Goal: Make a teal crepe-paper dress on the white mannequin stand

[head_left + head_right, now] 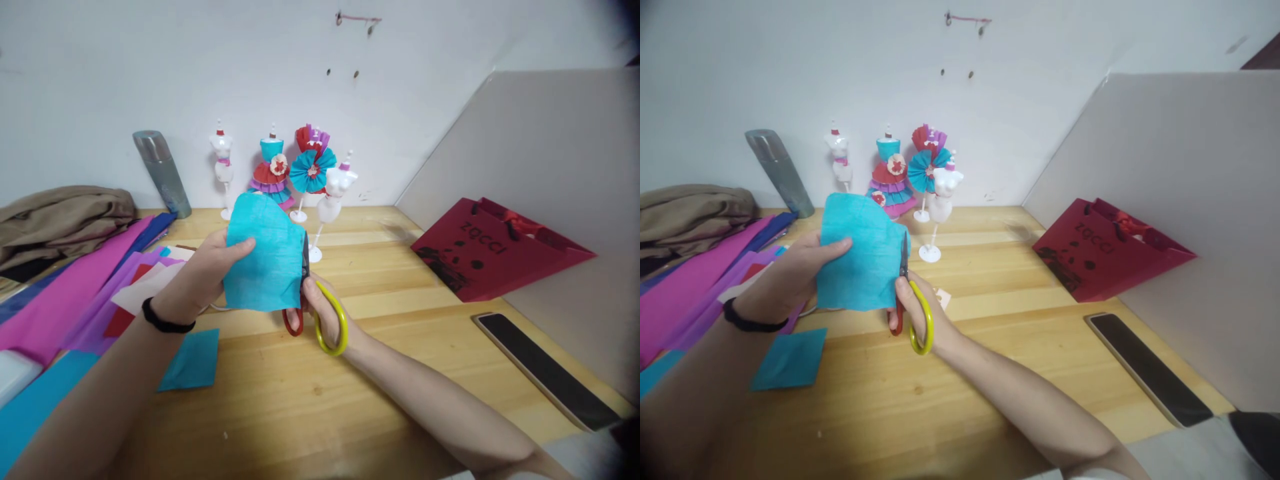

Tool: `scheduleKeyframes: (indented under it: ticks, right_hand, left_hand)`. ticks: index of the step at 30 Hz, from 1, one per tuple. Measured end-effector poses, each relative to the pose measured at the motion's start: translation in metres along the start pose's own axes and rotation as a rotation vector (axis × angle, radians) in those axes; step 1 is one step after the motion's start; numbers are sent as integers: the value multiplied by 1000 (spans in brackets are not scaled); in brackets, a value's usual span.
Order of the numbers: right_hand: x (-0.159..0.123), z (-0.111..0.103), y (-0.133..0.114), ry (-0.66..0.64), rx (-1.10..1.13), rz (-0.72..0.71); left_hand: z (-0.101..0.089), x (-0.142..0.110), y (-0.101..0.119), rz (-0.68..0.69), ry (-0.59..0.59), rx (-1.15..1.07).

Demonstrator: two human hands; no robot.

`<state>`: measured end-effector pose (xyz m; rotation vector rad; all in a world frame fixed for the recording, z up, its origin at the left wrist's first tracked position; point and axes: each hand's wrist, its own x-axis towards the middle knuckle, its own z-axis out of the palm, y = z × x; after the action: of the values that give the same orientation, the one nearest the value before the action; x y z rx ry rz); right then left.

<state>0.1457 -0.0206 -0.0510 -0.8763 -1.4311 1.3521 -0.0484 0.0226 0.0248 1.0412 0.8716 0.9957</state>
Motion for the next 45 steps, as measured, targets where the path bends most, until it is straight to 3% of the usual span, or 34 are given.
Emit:
scheduleKeyframes:
  ticks: [7,14,34,45]
  right_hand:
    - [1,-1,-3,-39,71,38]
    - [4,-3,1,51,69,26]
    - [5,0,8,115,63,35]
    - [1,11,3,186,111,121]
  left_hand:
    - [-8,-2,2,-39,-23,40]
    - [-4,-4,4,-49,-107,70]
    - [4,-8,9,-45,-111,142]
    - [6,-11,9,-88,-94,126]
